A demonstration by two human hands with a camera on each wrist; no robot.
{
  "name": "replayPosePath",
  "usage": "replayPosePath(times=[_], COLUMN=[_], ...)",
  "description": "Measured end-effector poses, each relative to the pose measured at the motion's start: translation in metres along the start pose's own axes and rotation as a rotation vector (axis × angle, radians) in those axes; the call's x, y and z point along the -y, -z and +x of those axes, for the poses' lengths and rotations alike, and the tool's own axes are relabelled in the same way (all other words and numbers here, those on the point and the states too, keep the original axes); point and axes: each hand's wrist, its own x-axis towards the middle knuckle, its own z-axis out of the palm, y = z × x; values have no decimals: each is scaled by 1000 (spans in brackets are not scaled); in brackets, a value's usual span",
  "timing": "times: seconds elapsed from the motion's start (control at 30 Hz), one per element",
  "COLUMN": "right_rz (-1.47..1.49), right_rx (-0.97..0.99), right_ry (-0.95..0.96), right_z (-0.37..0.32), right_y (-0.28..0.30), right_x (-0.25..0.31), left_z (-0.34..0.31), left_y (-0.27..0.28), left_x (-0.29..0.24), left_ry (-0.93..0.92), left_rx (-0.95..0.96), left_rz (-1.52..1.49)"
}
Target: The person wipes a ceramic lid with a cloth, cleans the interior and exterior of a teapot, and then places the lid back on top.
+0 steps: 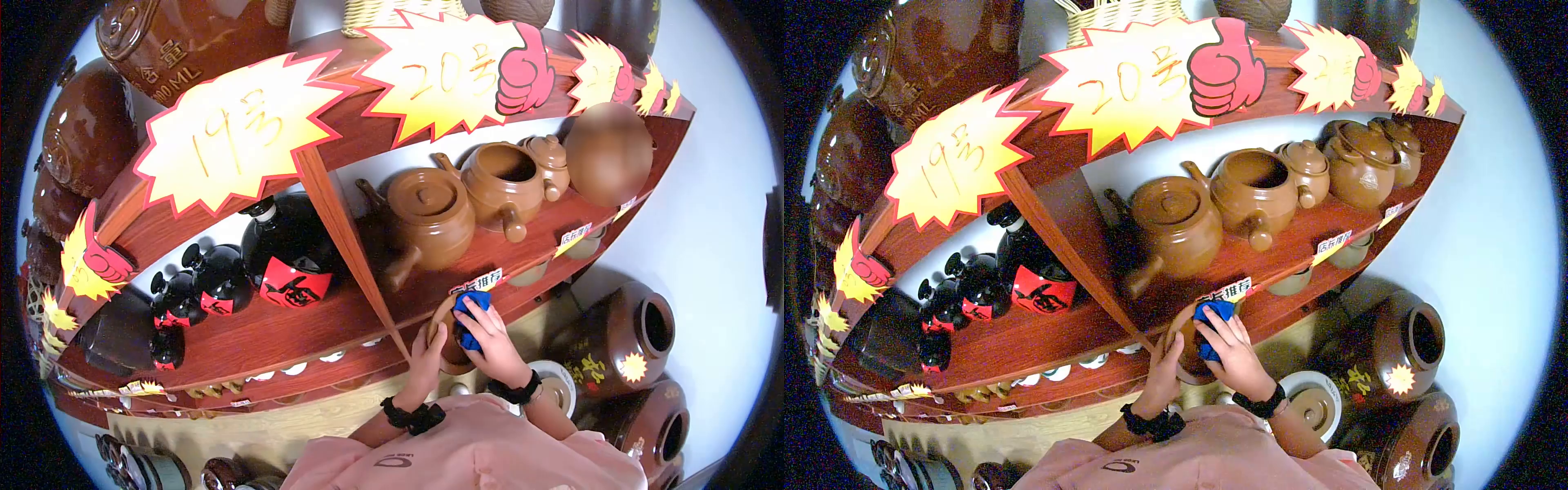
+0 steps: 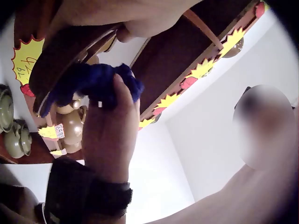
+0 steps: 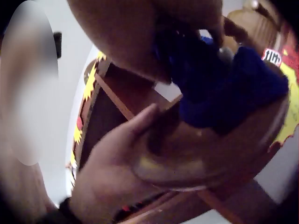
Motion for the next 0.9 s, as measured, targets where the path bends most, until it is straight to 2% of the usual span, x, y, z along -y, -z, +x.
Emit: replayPosePath(times=[0.1, 0.17, 0.3, 0.37, 0.5, 0.6, 0.7, 0.8, 0.9], right_rz=[69, 153, 208, 156, 62, 25, 174, 257, 273], right_rx=[-29, -94, -133, -65, 92, 150, 148, 121, 43], right_ry=[-14, -16, 82, 125, 117, 91, 127, 28, -3], right_z=[-1, -1, 1, 5, 10, 8, 5, 1, -2], right_y=[-3, -8, 1, 9, 26, 35, 32, 30, 21], right_x=[-5, -12, -5, 4, 8, 9, -12, -20, -26], left_z=[2, 10, 8, 3, 0, 0, -2, 2, 0], left_y=[1, 0, -3, -6, -5, -2, -1, 8, 7], left_x=[-1, -1, -9, -6, 13, 5, -17, -11, -18], left_ry=[66, 206, 185, 196, 271, 292, 264, 202, 195], left_rx=[14, -12, 66, 117, 124, 155, 161, 325, 284], left_rz=[-146, -301, -178, -133, -324, -271, -96, 211, 284])
